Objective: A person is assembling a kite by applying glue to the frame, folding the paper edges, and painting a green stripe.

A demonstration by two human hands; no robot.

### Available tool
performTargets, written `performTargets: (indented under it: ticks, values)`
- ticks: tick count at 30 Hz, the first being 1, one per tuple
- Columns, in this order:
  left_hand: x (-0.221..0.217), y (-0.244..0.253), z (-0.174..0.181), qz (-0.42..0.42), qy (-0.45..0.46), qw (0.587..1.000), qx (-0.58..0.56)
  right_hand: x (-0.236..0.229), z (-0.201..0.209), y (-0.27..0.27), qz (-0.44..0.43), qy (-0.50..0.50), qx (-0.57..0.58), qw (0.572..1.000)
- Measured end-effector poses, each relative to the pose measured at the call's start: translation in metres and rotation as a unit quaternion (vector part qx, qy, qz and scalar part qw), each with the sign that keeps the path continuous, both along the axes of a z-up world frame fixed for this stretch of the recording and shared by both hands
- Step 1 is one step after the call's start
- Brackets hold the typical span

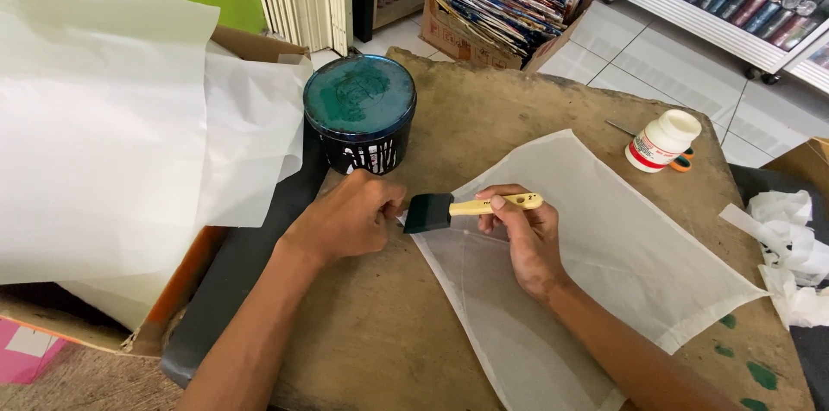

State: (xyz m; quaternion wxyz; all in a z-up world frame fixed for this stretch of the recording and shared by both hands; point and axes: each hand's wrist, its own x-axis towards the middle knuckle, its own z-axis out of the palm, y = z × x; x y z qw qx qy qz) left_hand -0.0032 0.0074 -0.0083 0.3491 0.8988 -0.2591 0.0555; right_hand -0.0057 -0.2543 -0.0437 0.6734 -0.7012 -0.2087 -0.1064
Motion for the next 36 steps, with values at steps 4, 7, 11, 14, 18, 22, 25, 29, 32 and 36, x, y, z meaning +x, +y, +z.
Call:
performTargets:
  ticks: [4,7,11,14,18,22,25,29,32,36]
  values:
    - [-0.001,0.0,0.003,-0.011,-0.005,1.0,-0.01,-0.001,0.0,0.001,-0.004,0.0,-0.004,1.0]
    - [0.003,-0.001,-0.001,-0.034,-0.018,0.999,-0.019,-0.003,0.006,0.004,-0.005,-0.005,-0.008,1.0]
    - [0.001,0.0,0.001,-0.032,-0.022,0.999,-0.012,-0.003,0.003,0.002,-0.002,-0.003,-0.009,1.0]
    - [0.001,0.001,0.0,-0.029,-0.025,0.999,-0.014,-0.001,0.002,0.002,0.0,-0.003,-0.01,1.0]
    - [0.0,0.0,0.002,-0.041,-0.027,0.998,-0.027,-0.001,0.003,0.004,-0.001,-0.002,-0.016,1.0]
    - [-0.002,0.0,0.006,-0.039,-0.031,0.999,-0.02,0.0,-0.001,0.001,0.003,0.001,-0.011,1.0]
    - [0.0,-0.001,0.003,-0.041,-0.032,0.998,-0.018,0.001,-0.002,0.002,0.004,0.007,-0.004,1.0]
    - [0.0,-0.001,0.003,-0.031,-0.029,0.999,-0.017,0.001,0.0,0.002,0.009,0.004,-0.006,1.0]
    - [0.0,0.001,0.003,-0.037,-0.016,0.999,-0.022,0.002,-0.001,0.002,0.014,-0.003,-0.01,1.0]
    - [0.001,0.001,-0.001,-0.038,-0.025,0.999,-0.021,0.003,-0.005,-0.001,0.007,-0.003,-0.014,1.0]
